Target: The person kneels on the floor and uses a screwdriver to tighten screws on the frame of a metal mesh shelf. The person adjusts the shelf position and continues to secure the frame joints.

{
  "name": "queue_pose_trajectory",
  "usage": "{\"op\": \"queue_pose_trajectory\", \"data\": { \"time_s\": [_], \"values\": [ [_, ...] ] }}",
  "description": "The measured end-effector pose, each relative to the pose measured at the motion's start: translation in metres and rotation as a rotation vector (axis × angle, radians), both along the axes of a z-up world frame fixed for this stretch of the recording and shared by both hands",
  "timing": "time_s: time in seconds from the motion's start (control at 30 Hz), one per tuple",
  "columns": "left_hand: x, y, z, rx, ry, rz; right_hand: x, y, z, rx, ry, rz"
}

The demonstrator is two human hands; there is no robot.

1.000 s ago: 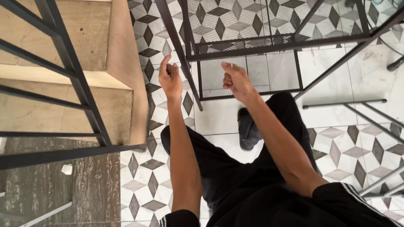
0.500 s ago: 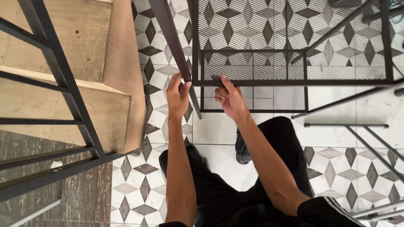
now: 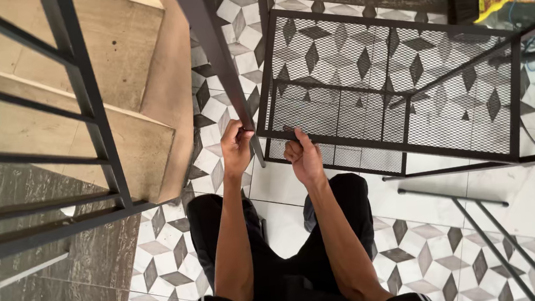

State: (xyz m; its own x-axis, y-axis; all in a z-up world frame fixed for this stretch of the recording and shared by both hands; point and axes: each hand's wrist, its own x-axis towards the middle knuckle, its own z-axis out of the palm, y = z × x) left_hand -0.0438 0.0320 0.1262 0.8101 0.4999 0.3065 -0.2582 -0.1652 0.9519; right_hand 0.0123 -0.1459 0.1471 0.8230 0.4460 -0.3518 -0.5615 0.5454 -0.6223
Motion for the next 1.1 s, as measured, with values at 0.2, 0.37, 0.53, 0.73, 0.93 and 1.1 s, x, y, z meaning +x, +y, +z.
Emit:
{"op": "queue_pose_trajectory", "data": {
  "time_s": [0.2, 0.37, 0.53, 0.73, 0.93, 1.1],
  "values": [
    [-0.013, -0.007, -0.004, 0.053, 0.034, 0.062, -0.010, -0.004, 0.000, -0.030, -0.073, 0.004],
    [-0.024, -0.009, -0.010, 0.020, -0.004, 0.060, -0.018, -0.005, -0.006, 0.020, -0.105, 0.014],
    [-0.026, -0.007, -0.022, -0.050, -0.110, -0.004, -0.023, -0.004, -0.010, 0.041, -0.098, -0.021],
    [-0.031, -0.001, -0.033, -0.063, -0.085, -0.054, -0.026, -0.001, -0.011, 0.072, -0.045, -0.070],
    [-0.036, 0.001, -0.037, -0.111, -0.114, -0.085, -0.032, 0.002, -0.008, 0.049, -0.061, -0.068],
    [-0.045, -0.002, -0.037, -0.044, -0.078, -0.046, -0.041, 0.002, -0.003, 0.035, 0.006, -0.118]
  ]
}}
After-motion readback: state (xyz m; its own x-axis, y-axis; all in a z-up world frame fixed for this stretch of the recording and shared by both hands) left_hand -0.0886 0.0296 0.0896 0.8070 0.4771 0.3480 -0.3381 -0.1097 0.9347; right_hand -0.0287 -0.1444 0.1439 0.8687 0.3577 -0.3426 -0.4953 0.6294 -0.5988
